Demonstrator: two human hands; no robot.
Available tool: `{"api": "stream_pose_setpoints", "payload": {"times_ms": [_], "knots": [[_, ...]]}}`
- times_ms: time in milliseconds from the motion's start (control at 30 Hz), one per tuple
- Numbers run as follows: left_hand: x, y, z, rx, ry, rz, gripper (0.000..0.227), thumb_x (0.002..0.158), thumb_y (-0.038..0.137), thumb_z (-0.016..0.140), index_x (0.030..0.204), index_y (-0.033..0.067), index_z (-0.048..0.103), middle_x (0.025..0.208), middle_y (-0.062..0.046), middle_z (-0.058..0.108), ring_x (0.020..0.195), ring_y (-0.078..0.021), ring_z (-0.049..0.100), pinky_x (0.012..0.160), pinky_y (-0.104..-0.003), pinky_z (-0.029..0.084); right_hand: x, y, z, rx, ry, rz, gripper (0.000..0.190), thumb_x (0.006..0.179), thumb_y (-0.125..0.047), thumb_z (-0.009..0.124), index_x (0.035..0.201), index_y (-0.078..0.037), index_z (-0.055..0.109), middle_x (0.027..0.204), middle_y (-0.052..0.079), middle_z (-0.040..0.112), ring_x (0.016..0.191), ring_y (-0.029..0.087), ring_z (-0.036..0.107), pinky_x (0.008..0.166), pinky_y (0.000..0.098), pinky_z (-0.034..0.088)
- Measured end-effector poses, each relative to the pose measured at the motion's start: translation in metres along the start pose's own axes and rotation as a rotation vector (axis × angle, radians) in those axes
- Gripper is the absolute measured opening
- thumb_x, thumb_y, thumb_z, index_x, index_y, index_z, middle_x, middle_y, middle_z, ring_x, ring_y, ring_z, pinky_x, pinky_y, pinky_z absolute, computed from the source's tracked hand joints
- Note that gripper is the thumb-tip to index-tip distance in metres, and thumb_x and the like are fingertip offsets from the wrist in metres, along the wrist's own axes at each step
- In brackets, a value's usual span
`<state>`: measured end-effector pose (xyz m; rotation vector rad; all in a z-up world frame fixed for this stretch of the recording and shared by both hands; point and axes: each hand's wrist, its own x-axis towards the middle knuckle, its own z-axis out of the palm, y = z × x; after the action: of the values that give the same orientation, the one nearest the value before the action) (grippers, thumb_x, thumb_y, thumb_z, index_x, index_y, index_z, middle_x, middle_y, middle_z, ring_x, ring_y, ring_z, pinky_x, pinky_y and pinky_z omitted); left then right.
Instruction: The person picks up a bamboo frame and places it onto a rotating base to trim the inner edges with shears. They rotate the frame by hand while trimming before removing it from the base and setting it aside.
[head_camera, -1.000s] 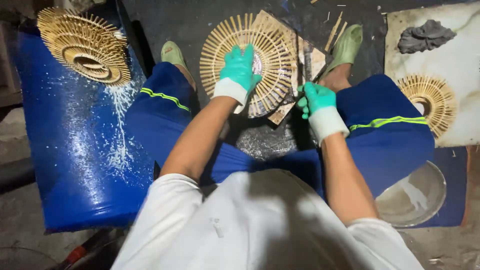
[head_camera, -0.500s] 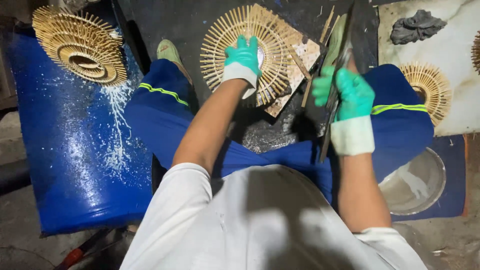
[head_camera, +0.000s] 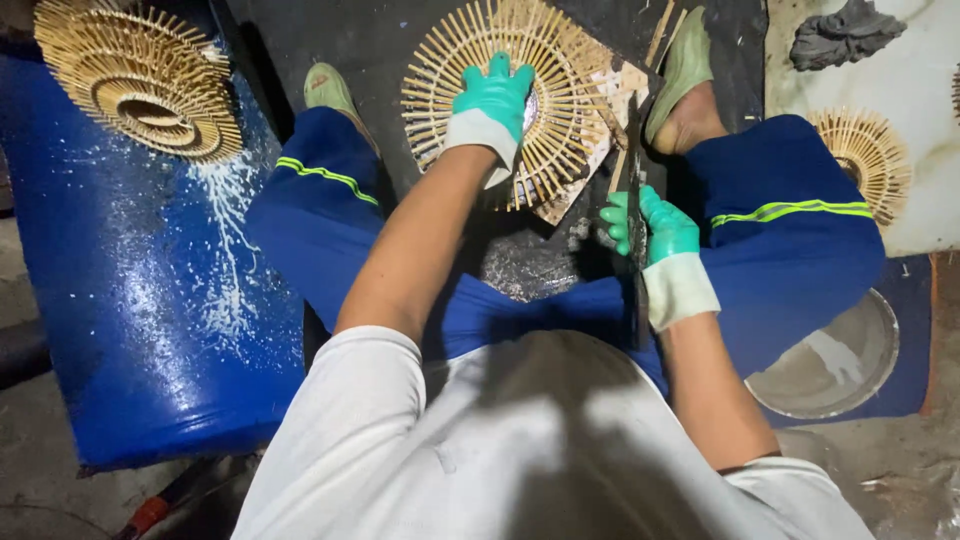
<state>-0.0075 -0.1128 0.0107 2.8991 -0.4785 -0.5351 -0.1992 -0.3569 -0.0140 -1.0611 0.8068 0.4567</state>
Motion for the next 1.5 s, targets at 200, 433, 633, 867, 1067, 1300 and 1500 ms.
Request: {"api": "stream_pose_setpoints", "payload": {"times_ms": [200, 433, 633, 867, 1067, 1300, 1500], "knots": [[-0.001, -0.001, -0.006, 0.016, -0.012, 0.031, 0.051, 0.087, 0.014, 0.062, 0.136, 0.0248, 0.052, 0.15, -0.017, 0.041, 0.123, -0.0527, 0.048, 0.091, -0.057, 0.054, 0.01, 0.006, -0.007, -0.023, 0.033, 0.052, 0.044, 0.107, -0.04, 0.051, 0.116, -0.002, 0.071, 0.088, 0.012, 0.076, 0.056, 0.017, 0.063, 0.047, 0.0286, 0.048], [-0.002, -0.003, 0.007, -0.024, -0.001, 0.062, 0.043, 0.092, 0.015, 0.058, 0.134, 0.0259, 0.056, 0.153, -0.017, 0.04, 0.127, -0.052, 0.047, 0.095, -0.057, 0.052, 0.012, 0.001, -0.006, -0.062, 0.029, 0.096, 0.046, 0.106, -0.044, 0.051, 0.116, -0.005, 0.073, 0.084, 0.008, 0.074, 0.052, 0.014, 0.06, 0.044, 0.0284, 0.046], [-0.015, 0.013, -0.028, -0.074, -0.188, -0.025, 0.084, 0.062, 0.022, 0.088, 0.137, 0.0364, 0.052, 0.157, -0.017, 0.03, 0.132, -0.0526, 0.034, 0.098, -0.057, 0.046, 0.01, 0.005, -0.006, -0.143, 0.008, 0.073, 0.047, 0.107, -0.044, 0.053, 0.117, -0.002, 0.074, 0.086, 0.009, 0.075, 0.054, 0.014, 0.06, 0.046, 0.0282, 0.046], [-0.015, 0.005, 0.007, -0.078, 0.02, 0.027, 0.07, 0.067, 0.02, 0.086, 0.13, 0.033, 0.056, 0.147, -0.019, 0.039, 0.131, -0.0515, 0.04, 0.094, -0.055, 0.054, 0.007, 0.013, -0.009, -0.059, -0.024, 0.077, 0.049, 0.108, -0.044, 0.052, 0.116, -0.001, 0.074, 0.086, 0.01, 0.074, 0.055, 0.014, 0.061, 0.047, 0.0278, 0.047], [-0.014, 0.004, 0.003, -0.044, -0.004, 0.006, 0.084, 0.063, 0.019, 0.087, 0.136, 0.0128, 0.047, 0.147, -0.017, 0.041, 0.13, -0.0476, 0.041, 0.092, -0.055, 0.054, -0.011, 0.0, 0.005, -0.049, 0.027, 0.095, 0.044, 0.108, -0.04, 0.053, 0.114, -0.001, 0.073, 0.085, 0.011, 0.074, 0.056, 0.016, 0.062, 0.049, 0.0274, 0.046], [-0.006, -0.004, 0.021, -0.018, 0.077, 0.07, 0.082, 0.067, 0.019, 0.086, 0.14, 0.0192, 0.049, 0.15, -0.016, 0.042, 0.134, -0.0459, 0.042, 0.094, -0.056, 0.054, 0.004, 0.012, -0.002, -0.061, 0.041, 0.061, 0.046, 0.107, -0.043, 0.052, 0.111, -0.003, 0.074, 0.084, 0.009, 0.075, 0.052, 0.014, 0.058, 0.046, 0.0274, 0.045], [-0.021, 0.011, 0.003, -0.093, -0.015, -0.082, 0.087, 0.064, 0.024, 0.09, 0.14, 0.0307, 0.048, 0.155, -0.02, 0.03, 0.129, -0.0579, 0.038, 0.095, -0.059, 0.052, 0.004, 0.013, -0.005, -0.111, -0.003, 0.063, 0.046, 0.106, -0.043, 0.052, 0.112, -0.003, 0.074, 0.084, 0.009, 0.075, 0.053, 0.014, 0.059, 0.045, 0.028, 0.046]]}}
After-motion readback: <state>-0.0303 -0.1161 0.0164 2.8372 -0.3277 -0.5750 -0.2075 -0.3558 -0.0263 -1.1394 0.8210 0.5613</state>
